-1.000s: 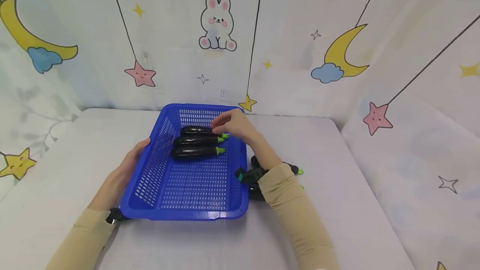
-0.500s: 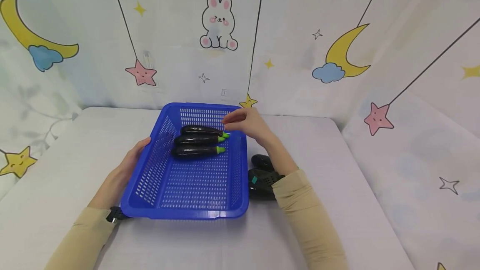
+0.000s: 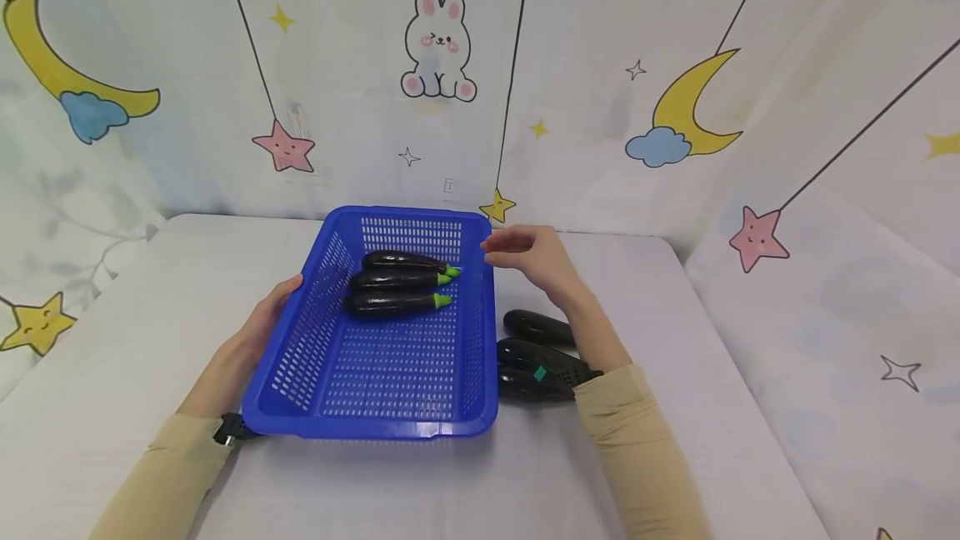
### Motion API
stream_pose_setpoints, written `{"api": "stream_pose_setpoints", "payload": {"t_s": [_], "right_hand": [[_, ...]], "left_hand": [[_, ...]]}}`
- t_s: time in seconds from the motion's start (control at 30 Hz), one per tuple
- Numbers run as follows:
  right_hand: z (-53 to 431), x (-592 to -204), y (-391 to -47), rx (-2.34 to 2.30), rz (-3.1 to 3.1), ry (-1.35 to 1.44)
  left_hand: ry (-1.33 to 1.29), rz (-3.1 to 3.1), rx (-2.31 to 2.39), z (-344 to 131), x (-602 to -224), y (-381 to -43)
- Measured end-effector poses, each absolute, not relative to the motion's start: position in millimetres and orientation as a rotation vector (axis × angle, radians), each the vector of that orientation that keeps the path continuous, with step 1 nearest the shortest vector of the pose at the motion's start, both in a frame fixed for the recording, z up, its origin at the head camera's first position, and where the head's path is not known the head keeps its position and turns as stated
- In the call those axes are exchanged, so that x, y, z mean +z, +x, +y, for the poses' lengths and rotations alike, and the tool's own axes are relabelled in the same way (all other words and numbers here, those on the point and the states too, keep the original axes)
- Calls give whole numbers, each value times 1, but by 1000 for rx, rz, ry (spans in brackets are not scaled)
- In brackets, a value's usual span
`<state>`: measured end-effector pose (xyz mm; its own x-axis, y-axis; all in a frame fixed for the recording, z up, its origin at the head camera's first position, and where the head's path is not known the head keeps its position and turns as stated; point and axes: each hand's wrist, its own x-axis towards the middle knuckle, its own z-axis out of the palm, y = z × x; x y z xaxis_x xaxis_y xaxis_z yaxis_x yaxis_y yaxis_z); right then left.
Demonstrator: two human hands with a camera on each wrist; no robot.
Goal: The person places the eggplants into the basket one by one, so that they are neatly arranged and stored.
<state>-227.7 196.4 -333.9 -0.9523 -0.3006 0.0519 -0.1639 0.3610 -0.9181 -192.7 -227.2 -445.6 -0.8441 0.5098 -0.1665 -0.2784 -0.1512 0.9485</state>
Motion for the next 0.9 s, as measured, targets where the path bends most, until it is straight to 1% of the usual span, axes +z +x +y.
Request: {"api": "stream_pose_setpoints", "payload": {"t_s": [0.27, 0.57, 0.9], "right_hand": [[219, -345, -218, -1673, 2506, -410], [248, -366, -203, -1661, 2533, -378], [279, -385, -198, -1646, 2561, -330]], "left_hand": [[243, 1596, 2051, -228, -446, -193], [257, 1590, 2051, -228, -447, -194], [265, 1598, 2049, -229, -448, -194]]}}
